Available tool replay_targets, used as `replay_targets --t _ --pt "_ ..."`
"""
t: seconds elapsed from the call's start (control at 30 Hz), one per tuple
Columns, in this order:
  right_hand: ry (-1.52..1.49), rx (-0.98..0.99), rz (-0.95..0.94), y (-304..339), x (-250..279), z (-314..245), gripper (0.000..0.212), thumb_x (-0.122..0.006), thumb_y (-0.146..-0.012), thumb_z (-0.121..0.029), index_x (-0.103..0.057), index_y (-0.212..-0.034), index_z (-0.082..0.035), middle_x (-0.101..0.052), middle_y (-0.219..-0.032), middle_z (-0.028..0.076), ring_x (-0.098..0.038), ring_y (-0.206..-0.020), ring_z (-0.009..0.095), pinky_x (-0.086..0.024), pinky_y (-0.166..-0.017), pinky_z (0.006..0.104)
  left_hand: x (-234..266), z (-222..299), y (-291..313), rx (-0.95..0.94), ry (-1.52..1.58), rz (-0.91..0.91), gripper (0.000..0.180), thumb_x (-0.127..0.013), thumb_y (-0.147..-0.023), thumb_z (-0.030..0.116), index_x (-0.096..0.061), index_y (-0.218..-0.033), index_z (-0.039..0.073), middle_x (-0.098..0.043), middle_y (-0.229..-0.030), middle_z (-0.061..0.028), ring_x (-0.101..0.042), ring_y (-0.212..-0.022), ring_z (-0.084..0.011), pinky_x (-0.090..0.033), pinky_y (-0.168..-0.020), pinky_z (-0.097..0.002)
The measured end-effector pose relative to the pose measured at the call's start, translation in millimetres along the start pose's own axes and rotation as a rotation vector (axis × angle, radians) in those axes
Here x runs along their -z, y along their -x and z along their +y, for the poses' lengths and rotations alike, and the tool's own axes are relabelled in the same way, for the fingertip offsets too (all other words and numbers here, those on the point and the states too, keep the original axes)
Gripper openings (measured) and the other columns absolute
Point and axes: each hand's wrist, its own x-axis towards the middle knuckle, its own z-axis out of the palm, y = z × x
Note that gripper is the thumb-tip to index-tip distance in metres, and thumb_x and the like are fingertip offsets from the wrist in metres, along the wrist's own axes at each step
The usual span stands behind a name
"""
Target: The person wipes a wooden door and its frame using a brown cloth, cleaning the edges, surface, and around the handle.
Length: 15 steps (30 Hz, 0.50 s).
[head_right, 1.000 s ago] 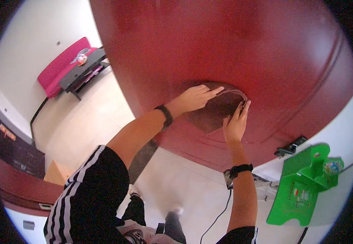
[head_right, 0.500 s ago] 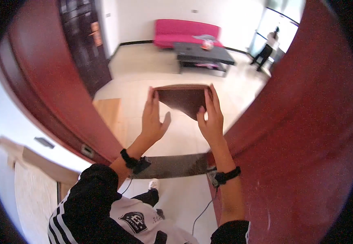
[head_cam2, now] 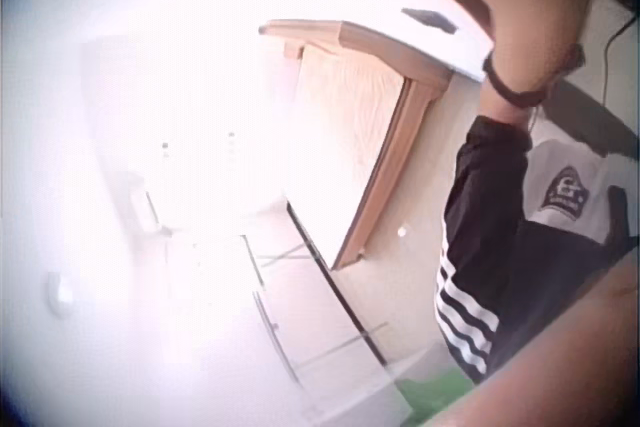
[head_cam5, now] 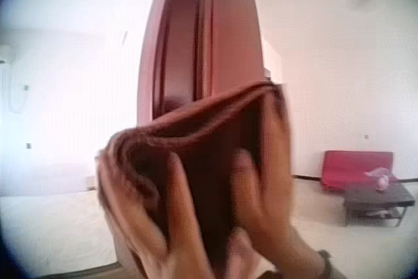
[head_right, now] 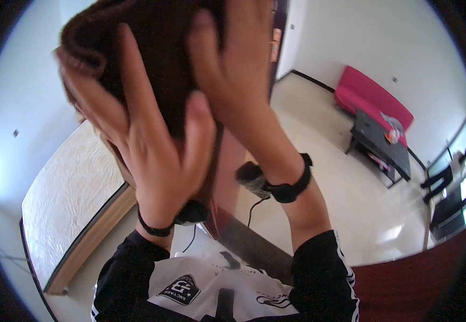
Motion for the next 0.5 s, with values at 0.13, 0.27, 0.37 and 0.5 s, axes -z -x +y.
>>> replay_targets --t 0.13,0.27,0.37,0.5 --pt "-0.232 0.088 0.007 12.9 -50.5 7.6 0.053 -0.038 -0.090 -0.022 -0.028 -0.133 0.008 -0.021 -0.141 0.026 -0.026 -0.130 0.038 -0.022 -0.105 0.0388 -44.7 -49.0 10.0 -0.005 -0.043 0.074 0.066 -0.049 -0.079 0.024 -0.027 -0.137 0.001 -0.016 -0.140 -0.0316 -0.026 -0.123 -0.0493 -0.026 -0.100 -0.0501" --pt "-0.431 0.026 -0.054 56.7 -51.2 15.8 0.060 -0.046 -0.085 -0.025 -0.032 -0.129 0.013 -0.015 -0.139 0.033 -0.031 -0.124 0.045 -0.032 -0.099 0.0414 -47.5 -51.4 42.5 0.095 -0.049 0.087 0.073 -0.056 -0.072 0.009 -0.025 -0.138 0.001 -0.018 -0.138 -0.0352 -0.029 -0.122 -0.0517 -0.034 -0.096 -0.0486" --pt "-0.471 -0.024 -0.120 91.4 -45.4 21.2 0.065 -0.049 -0.082 -0.030 -0.033 -0.128 0.012 -0.015 -0.139 0.034 -0.037 -0.116 0.047 -0.034 -0.095 0.0435 -54.1 -48.5 65.3 0.134 -0.188 0.106 0.073 -0.060 -0.074 0.013 -0.026 -0.137 0.002 -0.020 -0.137 -0.0349 -0.030 -0.122 -0.0520 -0.036 -0.095 -0.0498" --pt "-0.501 -0.013 -0.097 126.8 -47.4 27.6 0.066 -0.051 -0.079 -0.034 -0.039 -0.123 0.013 -0.019 -0.138 0.034 -0.046 -0.094 0.040 -0.039 -0.080 0.0428 -65.3 -50.9 104.6 0.125 -0.301 0.132 0.071 -0.060 -0.075 0.016 -0.027 -0.137 0.002 -0.021 -0.137 -0.0330 -0.030 -0.122 -0.0527 -0.036 -0.094 -0.0523"
